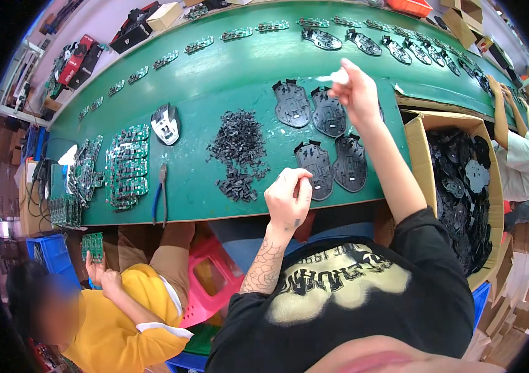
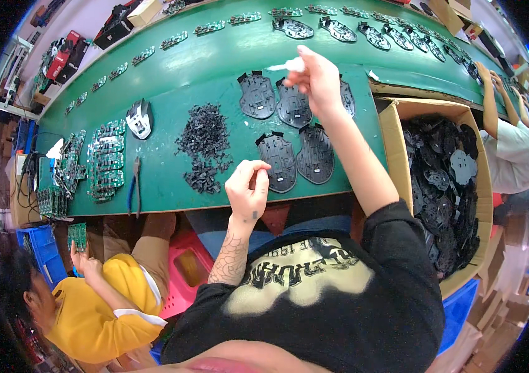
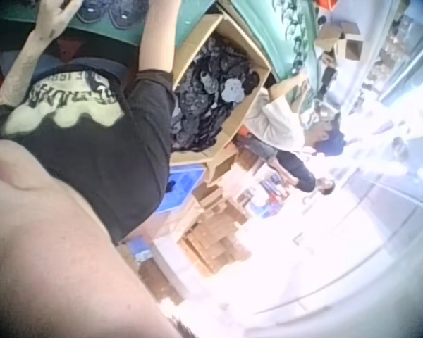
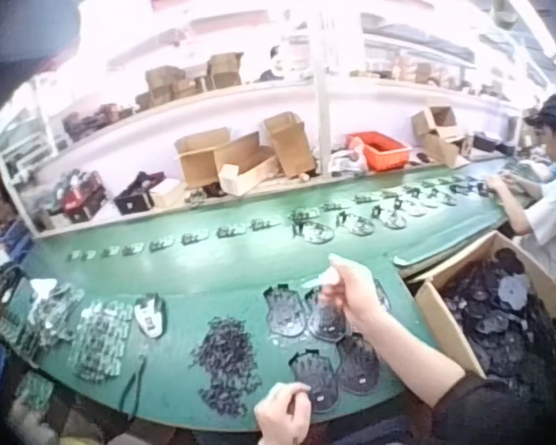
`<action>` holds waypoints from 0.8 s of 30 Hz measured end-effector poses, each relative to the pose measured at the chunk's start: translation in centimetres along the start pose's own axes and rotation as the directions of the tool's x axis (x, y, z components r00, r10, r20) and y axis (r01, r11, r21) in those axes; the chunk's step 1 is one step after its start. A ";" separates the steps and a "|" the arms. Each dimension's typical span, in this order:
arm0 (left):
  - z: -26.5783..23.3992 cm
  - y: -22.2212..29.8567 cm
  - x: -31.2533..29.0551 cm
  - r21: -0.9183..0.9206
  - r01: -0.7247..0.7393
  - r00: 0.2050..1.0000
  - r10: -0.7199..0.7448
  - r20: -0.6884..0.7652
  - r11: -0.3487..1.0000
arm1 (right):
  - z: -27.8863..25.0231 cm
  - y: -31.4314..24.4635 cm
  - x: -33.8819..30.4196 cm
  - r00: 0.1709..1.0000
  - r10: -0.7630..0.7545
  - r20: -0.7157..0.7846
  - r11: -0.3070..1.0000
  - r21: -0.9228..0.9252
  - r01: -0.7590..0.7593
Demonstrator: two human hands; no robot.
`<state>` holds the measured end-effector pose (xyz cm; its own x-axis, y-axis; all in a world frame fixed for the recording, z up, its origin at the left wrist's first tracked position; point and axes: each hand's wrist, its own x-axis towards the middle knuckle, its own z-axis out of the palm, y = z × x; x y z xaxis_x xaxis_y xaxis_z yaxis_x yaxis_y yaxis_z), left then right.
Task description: Assembling plastic computer mouse components at a factory workbench.
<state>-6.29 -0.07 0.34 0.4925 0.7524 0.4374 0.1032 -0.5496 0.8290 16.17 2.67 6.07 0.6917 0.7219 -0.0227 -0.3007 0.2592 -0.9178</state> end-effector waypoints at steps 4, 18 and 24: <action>0.0 -0.2 -0.3 0.008 0.062 0.998 -0.062 0.000 0.998 | -0.2 1.8 2.2 0.995 -0.046 0.093 0.995 -0.088 0.055; 0.3 0.0 0.0 0.135 -0.009 0.999 0.003 0.046 0.991 | 0.1 4.7 1.4 0.927 -0.267 0.262 0.700 -0.609 0.374; 0.3 0.1 0.1 0.147 -0.012 0.999 0.004 0.050 0.989 | 0.2 4.9 1.5 0.917 -0.263 0.301 0.684 -0.612 0.397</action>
<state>-5.98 -0.17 0.37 0.5358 0.7309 0.4228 0.2238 -0.6058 0.7635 15.56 5.16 1.63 0.5158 0.7864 0.3399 0.4706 0.0714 -0.8794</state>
